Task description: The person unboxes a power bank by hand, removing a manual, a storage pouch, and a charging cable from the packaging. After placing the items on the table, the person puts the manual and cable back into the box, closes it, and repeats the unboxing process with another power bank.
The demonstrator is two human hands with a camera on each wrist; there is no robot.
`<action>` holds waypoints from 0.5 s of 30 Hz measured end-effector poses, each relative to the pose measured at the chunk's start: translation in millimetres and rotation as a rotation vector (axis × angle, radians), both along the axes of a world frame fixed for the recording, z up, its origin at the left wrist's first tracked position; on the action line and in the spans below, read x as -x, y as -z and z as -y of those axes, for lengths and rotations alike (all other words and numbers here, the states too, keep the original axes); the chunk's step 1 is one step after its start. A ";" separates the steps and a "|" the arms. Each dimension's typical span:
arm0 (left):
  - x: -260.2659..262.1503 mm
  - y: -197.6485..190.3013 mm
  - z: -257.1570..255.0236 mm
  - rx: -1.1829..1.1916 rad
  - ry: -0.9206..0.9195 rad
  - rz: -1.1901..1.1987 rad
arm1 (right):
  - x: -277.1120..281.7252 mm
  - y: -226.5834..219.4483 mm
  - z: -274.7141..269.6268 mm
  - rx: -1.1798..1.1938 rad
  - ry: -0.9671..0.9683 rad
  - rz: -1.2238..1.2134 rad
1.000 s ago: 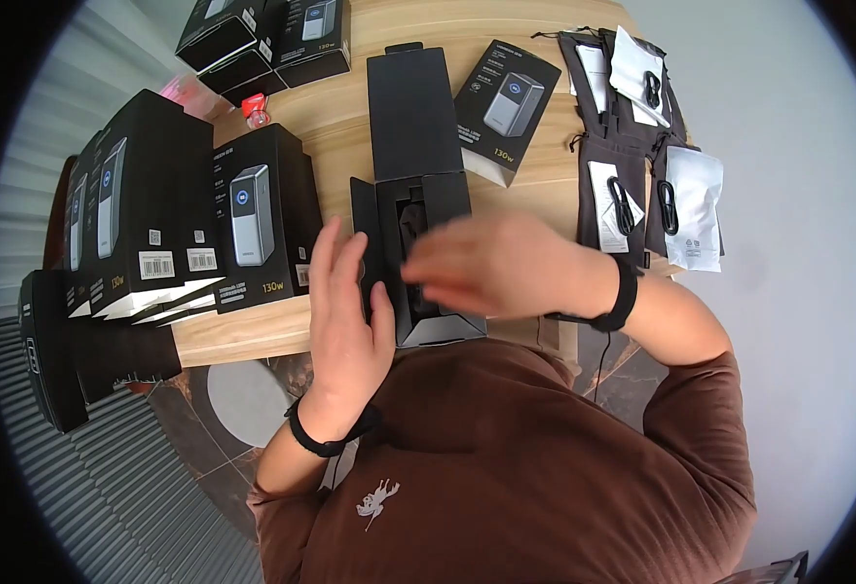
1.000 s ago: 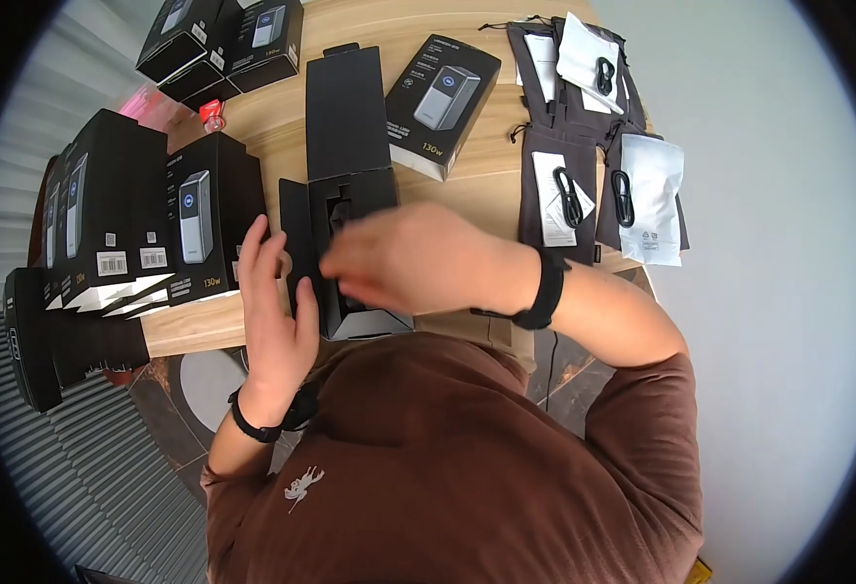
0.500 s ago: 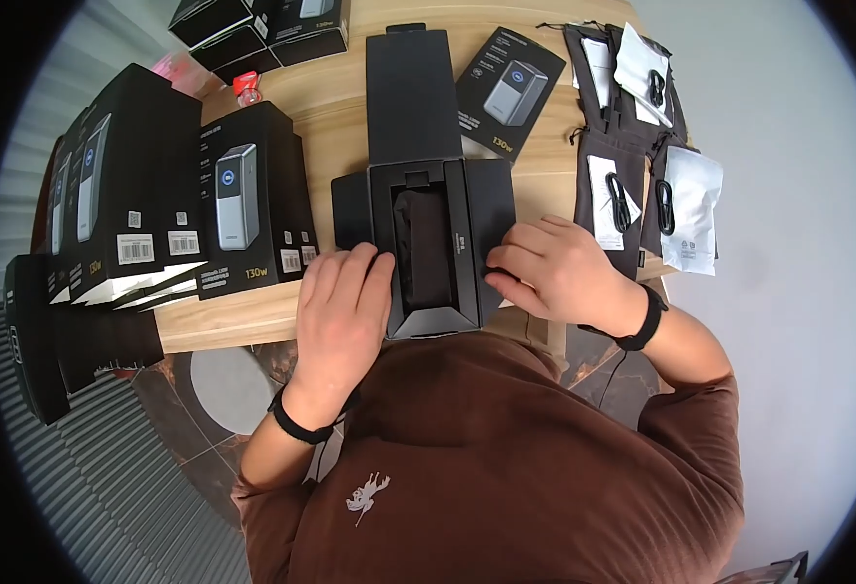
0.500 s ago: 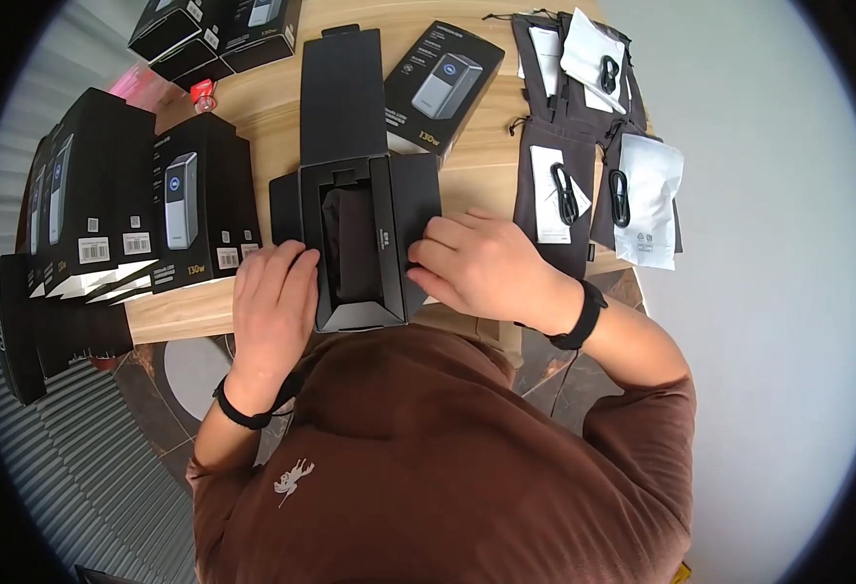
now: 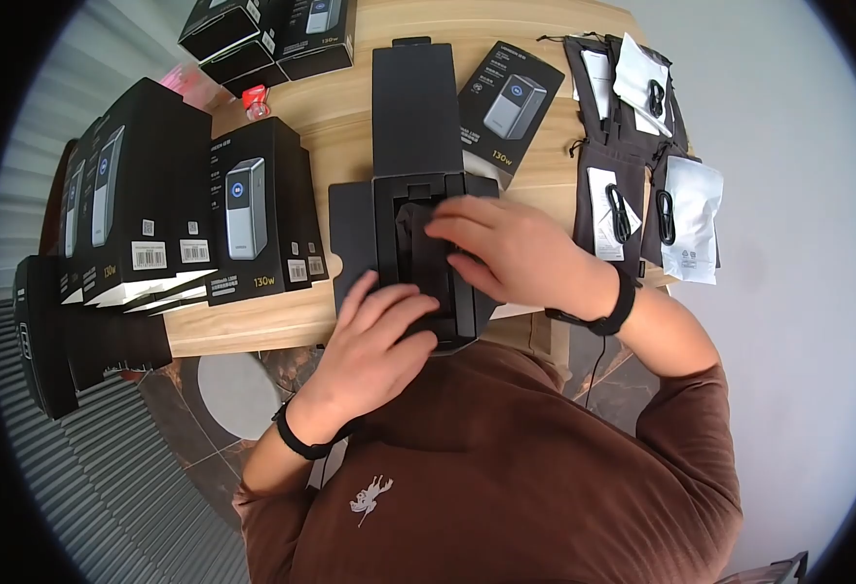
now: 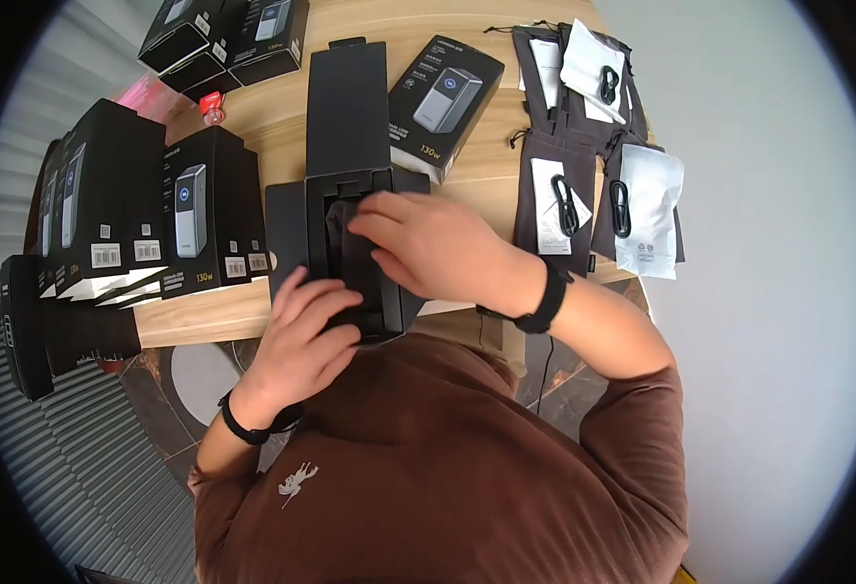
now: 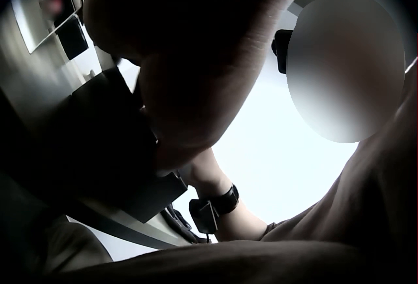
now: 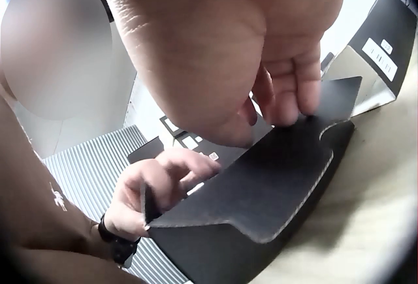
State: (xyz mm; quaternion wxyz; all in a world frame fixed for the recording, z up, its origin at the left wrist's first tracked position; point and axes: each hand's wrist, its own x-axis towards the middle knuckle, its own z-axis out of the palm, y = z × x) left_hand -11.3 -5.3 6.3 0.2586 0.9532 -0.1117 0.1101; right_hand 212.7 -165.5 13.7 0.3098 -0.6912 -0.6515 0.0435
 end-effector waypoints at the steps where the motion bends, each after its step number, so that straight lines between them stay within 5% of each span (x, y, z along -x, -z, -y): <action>1: 2.3 2.0 0.4 0.035 0.033 -0.009 | -1.1 1.9 -6.8 0.011 0.011 0.016; 4: 5.9 -2.6 1.3 0.162 0.091 -0.060 | -3.2 5.7 -24.1 0.092 0.019 0.065; 10: 5.1 31.5 11.5 0.132 -0.077 0.077 | 7.6 -4.3 -49.1 0.321 0.100 0.151; 15: 5.5 29.8 10.0 0.120 -0.099 0.127 | 12.8 -0.3 -58.7 0.245 0.142 0.127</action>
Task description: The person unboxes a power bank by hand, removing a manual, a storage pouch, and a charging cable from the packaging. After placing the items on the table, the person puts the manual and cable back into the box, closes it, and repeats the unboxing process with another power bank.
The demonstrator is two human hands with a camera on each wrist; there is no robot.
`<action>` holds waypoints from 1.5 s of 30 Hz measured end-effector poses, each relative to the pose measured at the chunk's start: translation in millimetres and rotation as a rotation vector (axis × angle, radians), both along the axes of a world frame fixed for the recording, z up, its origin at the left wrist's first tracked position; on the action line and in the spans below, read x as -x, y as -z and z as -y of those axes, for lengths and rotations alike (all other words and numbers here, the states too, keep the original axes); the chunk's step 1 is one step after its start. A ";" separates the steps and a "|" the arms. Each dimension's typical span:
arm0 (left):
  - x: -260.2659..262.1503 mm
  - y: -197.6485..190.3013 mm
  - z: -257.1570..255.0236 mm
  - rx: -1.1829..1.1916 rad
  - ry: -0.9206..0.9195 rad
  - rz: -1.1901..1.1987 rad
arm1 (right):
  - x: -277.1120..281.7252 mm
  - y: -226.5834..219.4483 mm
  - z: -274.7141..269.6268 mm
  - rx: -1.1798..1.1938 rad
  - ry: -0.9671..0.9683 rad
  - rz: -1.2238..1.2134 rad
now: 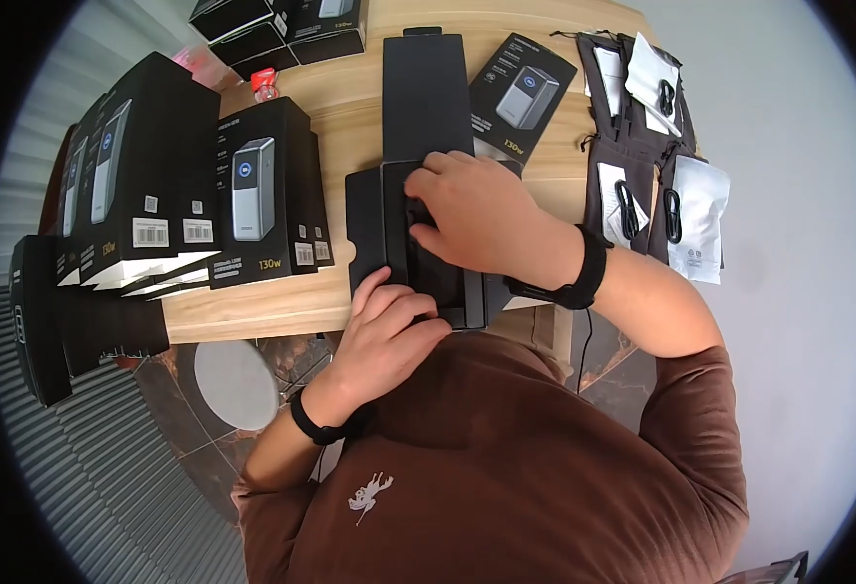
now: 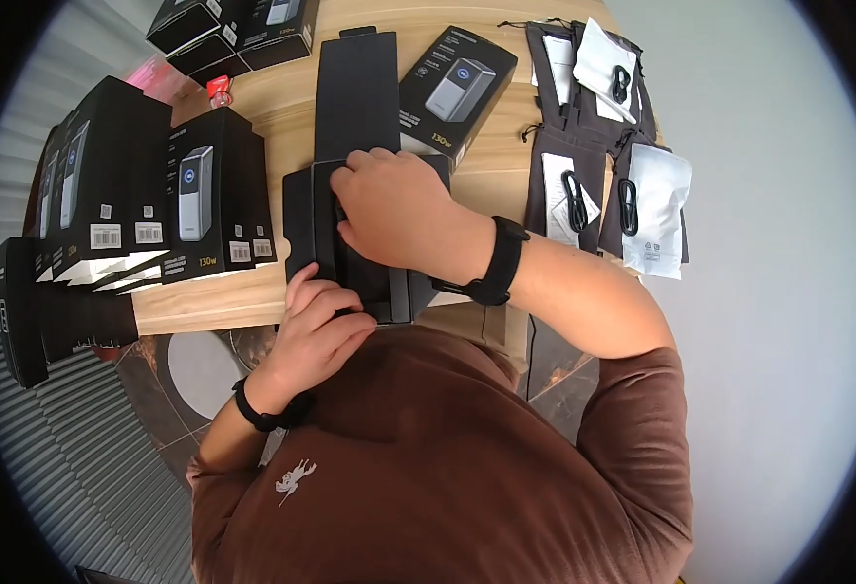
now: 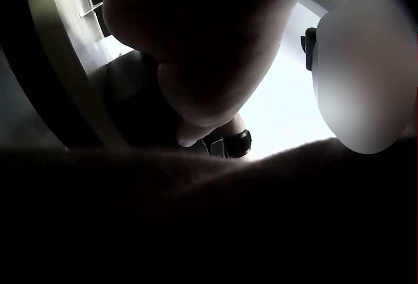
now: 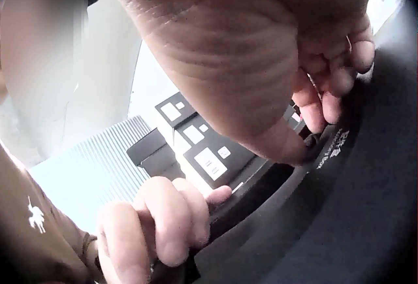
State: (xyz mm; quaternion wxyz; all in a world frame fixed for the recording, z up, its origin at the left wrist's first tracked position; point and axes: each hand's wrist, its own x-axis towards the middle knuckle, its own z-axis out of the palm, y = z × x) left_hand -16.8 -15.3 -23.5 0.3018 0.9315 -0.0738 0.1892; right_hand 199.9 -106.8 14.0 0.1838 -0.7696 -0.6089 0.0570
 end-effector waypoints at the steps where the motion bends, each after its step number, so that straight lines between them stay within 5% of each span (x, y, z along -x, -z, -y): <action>1: -0.5 0.6 -1.0 -0.010 0.005 0.006 | 2.7 0.2 0.5 -0.016 0.006 0.039; 10: -2.7 8.5 -1.5 0.021 -0.005 0.003 | -6.5 -5.9 1.6 -0.016 -0.101 0.107; 12: -2.2 10.8 -5.0 0.068 0.000 0.021 | -7.8 -21.3 3.2 0.192 -0.107 -0.024; 17: -5.3 7.3 -2.6 0.051 0.002 0.013 | -26.7 -4.6 6.8 -0.017 -0.200 0.061; 26: -6.7 -13.6 -9.3 0.518 -0.170 0.133 | -27.9 -71.0 52.5 -0.295 0.035 -0.666; 30: -26.9 -41.8 -7.3 0.794 -0.073 0.019 | -5.5 -81.8 61.3 -0.578 -0.050 -1.133; 35: -34.2 -59.5 -12.7 1.504 0.482 -0.361 | 12.1 -82.0 55.7 -0.567 0.109 -1.374; 39: -28.7 -68.5 -8.7 1.539 0.293 -0.489 | -2.8 -68.3 66.8 -0.470 0.086 -1.257; 45: -24.1 -60.3 -8.4 1.287 0.152 -0.425 | -20.2 -50.4 79.7 -0.361 0.190 -1.698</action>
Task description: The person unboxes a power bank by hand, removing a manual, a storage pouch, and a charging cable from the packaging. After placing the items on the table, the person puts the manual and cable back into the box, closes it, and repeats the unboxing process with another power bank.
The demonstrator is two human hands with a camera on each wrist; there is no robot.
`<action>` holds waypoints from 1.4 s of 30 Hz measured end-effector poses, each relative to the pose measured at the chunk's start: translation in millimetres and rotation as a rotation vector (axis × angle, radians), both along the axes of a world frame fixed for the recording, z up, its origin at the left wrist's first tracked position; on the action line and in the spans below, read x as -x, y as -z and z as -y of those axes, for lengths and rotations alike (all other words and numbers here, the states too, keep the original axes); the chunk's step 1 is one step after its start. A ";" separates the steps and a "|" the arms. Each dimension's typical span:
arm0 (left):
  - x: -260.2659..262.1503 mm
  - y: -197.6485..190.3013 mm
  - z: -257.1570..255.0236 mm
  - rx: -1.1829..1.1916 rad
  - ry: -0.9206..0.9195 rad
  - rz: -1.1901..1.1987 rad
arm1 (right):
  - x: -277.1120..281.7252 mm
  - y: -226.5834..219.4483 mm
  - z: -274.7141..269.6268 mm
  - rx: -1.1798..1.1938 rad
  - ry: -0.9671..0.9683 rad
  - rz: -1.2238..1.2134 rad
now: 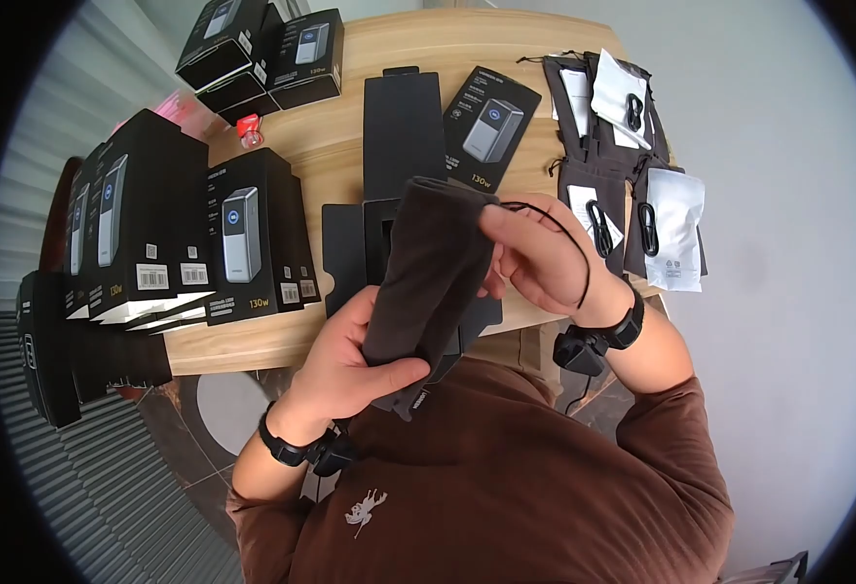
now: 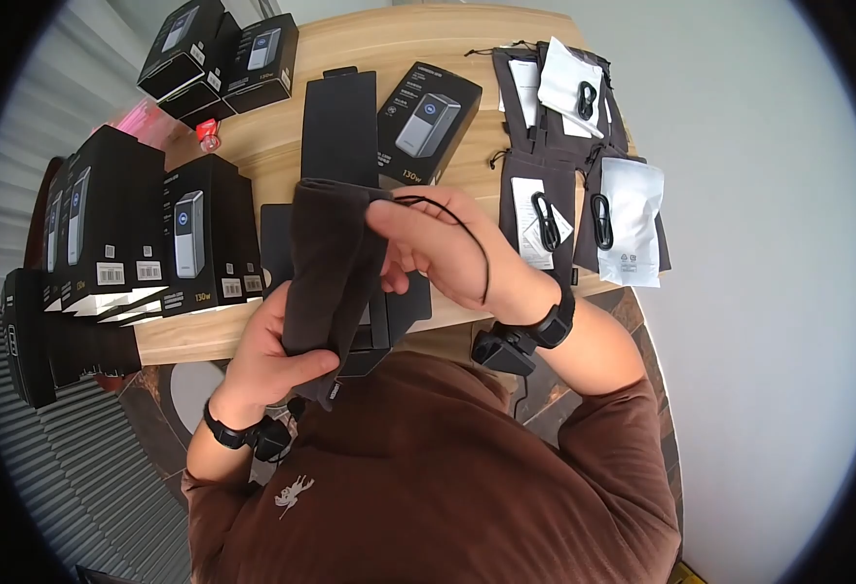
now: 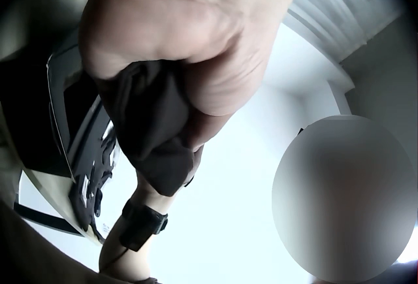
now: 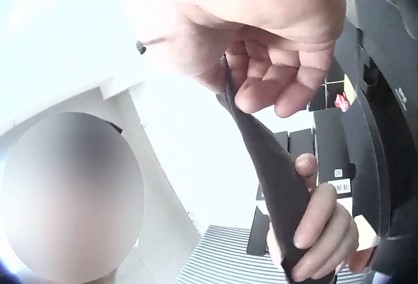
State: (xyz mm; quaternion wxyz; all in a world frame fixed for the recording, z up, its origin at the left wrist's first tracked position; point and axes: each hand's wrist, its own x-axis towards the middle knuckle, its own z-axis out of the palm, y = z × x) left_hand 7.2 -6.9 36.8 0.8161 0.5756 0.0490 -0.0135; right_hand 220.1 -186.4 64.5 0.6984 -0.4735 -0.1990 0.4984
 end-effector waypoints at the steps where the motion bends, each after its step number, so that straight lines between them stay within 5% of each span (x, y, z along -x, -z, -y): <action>1: 1.4 1.2 0.4 -0.001 -0.017 -0.005 | -3.0 6.0 2.7 -0.033 -0.020 -0.094; 4: 6.5 4.8 -1.0 -0.050 -0.005 -0.055 | -0.8 8.0 -0.1 -0.052 0.166 0.277; 10: 7.1 5.9 -6.1 -0.183 0.104 -0.041 | -12.0 -11.7 12.9 0.050 0.038 1.065; 14: 10.9 5.6 -3.7 -0.173 0.048 -0.058 | -11.0 -22.3 13.5 -0.008 0.192 1.188; 17: 5.9 -11.4 9.4 0.248 -0.111 -0.045 | -9.5 -26.8 14.8 0.022 0.241 1.231; 20: 10.4 -4.8 1.0 0.360 -0.185 -0.149 | -21.1 -31.5 22.0 0.076 0.242 1.346; 23: 15.7 7.9 -3.6 0.295 -0.149 -0.099 | -29.1 -26.6 22.3 0.000 0.327 1.626; 27: 10.3 2.4 10.2 0.132 -0.467 -0.019 | -38.0 -20.5 24.7 -0.107 0.452 1.787; 32: 16.4 9.0 -8.1 -0.139 -0.658 0.041 | -36.2 0.1 39.4 -0.090 0.450 1.540; 36: 9.3 -4.2 -6.2 -0.334 -0.787 0.125 | -24.5 -1.8 50.6 0.206 0.165 0.942; 39: 6.3 -19.6 -4.9 -0.355 -0.830 0.199 | -24.3 13.0 56.1 0.176 0.090 0.365; 42: -1.7 -30.4 -6.2 -0.428 -0.870 0.247 | -16.1 18.3 58.7 0.121 0.073 0.293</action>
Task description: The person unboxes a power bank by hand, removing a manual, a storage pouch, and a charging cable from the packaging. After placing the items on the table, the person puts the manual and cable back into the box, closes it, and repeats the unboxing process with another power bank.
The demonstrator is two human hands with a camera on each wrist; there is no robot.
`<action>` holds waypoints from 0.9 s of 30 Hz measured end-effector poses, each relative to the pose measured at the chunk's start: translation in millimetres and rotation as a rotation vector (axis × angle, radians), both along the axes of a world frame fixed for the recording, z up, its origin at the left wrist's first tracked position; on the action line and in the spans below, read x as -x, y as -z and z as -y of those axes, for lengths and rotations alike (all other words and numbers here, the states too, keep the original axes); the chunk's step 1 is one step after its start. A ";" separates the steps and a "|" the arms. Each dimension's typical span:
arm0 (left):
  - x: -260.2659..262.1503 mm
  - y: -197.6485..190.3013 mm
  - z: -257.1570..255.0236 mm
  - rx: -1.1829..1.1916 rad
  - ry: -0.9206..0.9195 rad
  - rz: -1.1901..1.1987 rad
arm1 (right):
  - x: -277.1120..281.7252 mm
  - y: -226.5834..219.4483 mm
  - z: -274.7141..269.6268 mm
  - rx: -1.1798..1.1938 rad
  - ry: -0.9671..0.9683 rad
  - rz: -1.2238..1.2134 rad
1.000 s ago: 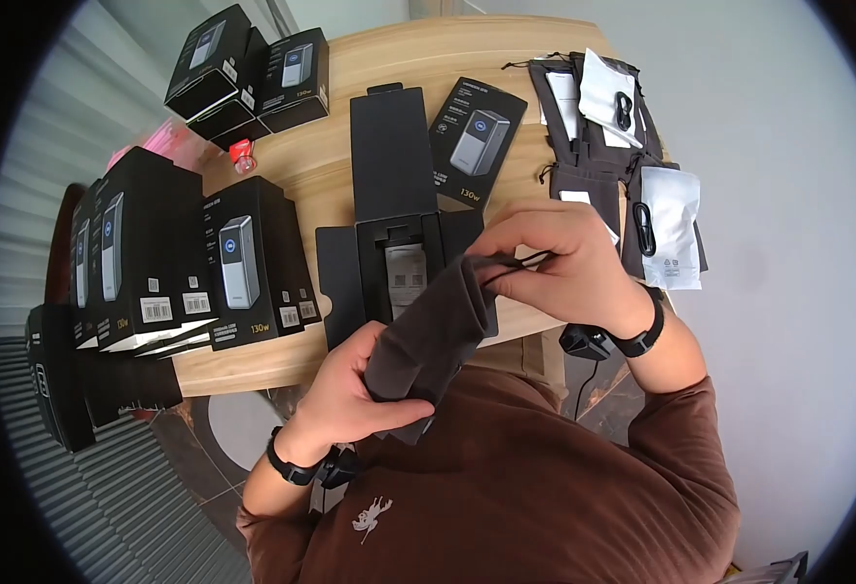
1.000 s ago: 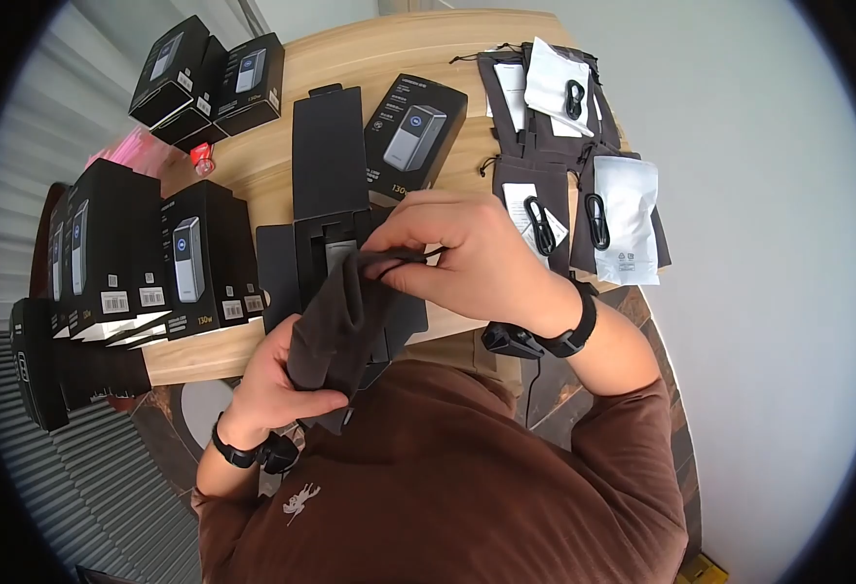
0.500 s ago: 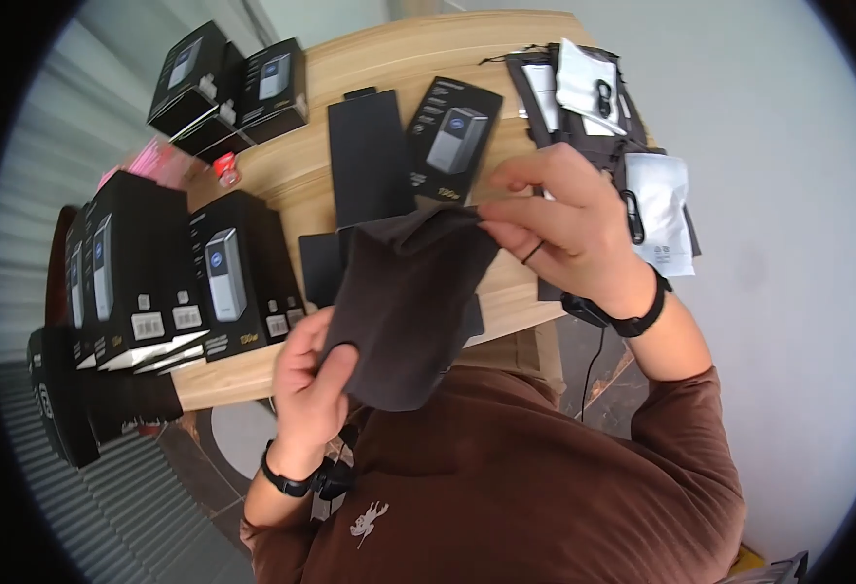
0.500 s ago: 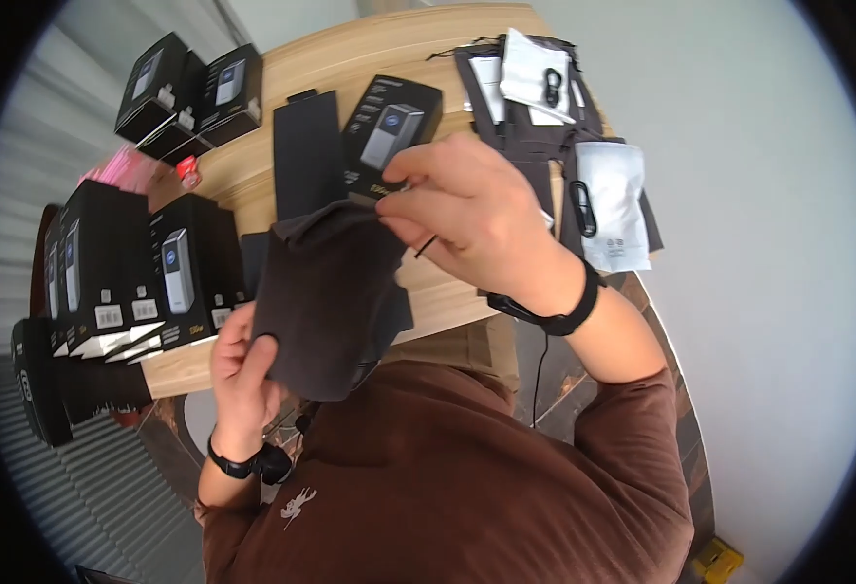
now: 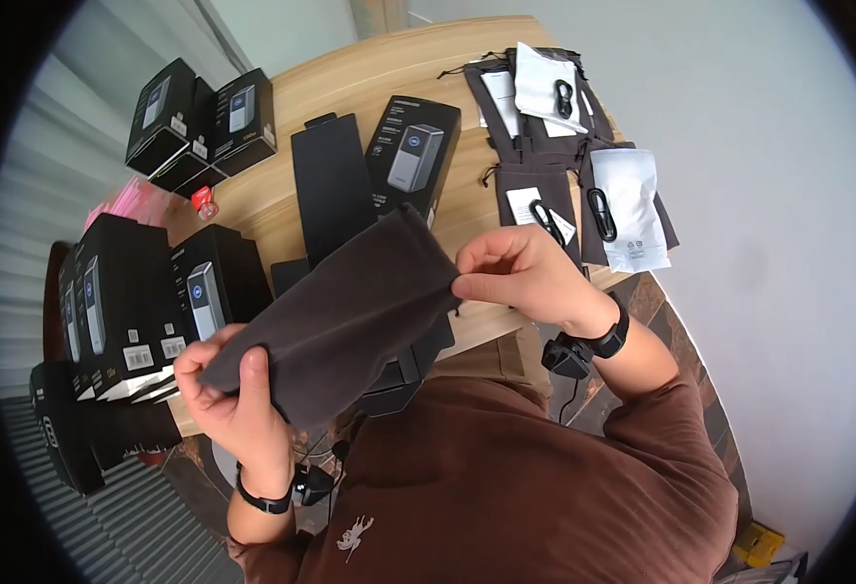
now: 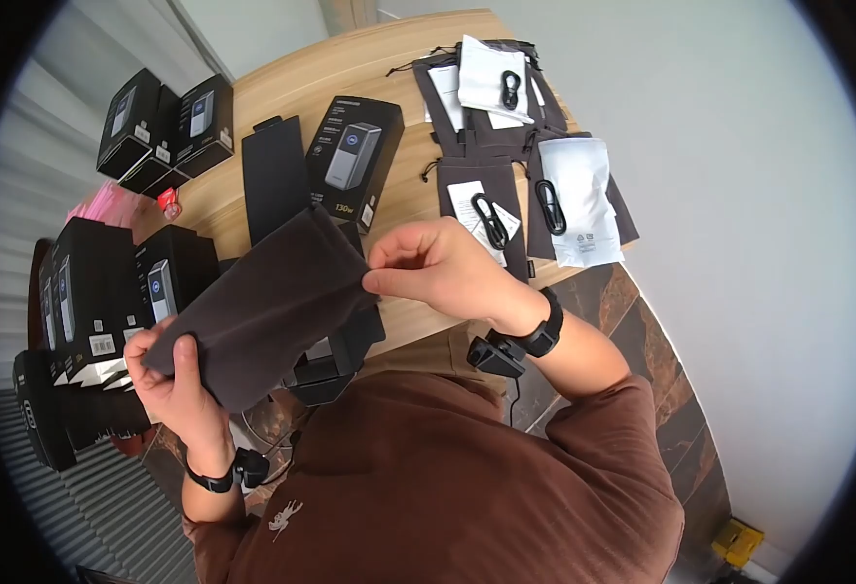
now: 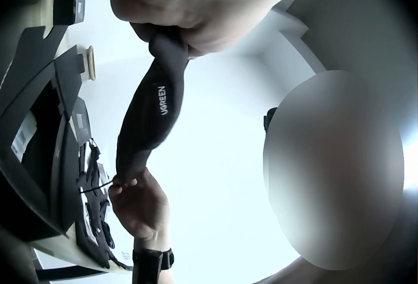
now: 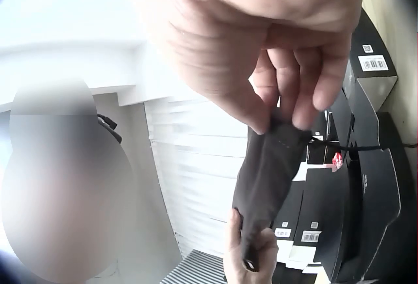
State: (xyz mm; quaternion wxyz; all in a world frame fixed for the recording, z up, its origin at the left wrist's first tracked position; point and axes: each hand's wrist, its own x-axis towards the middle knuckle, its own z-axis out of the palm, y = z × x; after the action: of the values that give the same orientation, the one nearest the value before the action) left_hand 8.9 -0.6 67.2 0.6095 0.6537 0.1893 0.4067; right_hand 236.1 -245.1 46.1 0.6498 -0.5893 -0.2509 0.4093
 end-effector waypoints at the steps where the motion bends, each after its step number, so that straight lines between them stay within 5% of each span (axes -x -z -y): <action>1: -1.9 -2.0 -1.8 -0.023 0.015 -0.002 | 2.6 0.9 0.5 -0.020 0.001 -0.031; 6: -3.1 -19.8 -7.2 -0.118 0.082 -0.064 | 1.8 8.2 5.6 -0.321 -0.147 -0.213; 9: -4.7 -25.5 -5.9 -0.078 0.174 -0.083 | 1.3 18.3 5.2 -0.319 -0.263 -0.271; 12: -6.2 -33.0 -1.0 -0.112 0.282 -0.179 | 5.0 1.8 11.7 -0.073 -0.443 -0.203; 15: -6.2 -29.3 1.6 -0.183 0.273 -0.247 | 21.6 22.5 8.7 -0.169 -0.353 -0.077; 18: -13.1 -23.8 3.9 -0.166 0.216 -0.226 | 22.4 35.1 20.7 -0.052 -0.404 -0.364; 21: -25.6 -32.2 5.7 -0.326 0.269 -0.416 | 34.3 67.3 18.7 -0.265 -0.416 -0.325; 23: -34.4 -37.1 8.6 -0.404 0.317 -0.531 | 41.2 64.0 11.6 -0.400 -0.257 0.125; 24: -39.2 -37.3 12.0 -0.392 0.320 -0.543 | 40.6 53.9 13.8 -0.233 -0.220 -0.050; 27: -44.3 -37.9 15.1 -0.364 0.319 -0.564 | 43.3 55.8 2.9 -0.263 -0.197 0.045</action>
State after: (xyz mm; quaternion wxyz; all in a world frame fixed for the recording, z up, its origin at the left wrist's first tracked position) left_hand 53.2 -15.7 105.1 0.4630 0.8589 0.1702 0.1376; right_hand 192.9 -248.1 -9.6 0.6724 -0.4807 -0.3734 0.4212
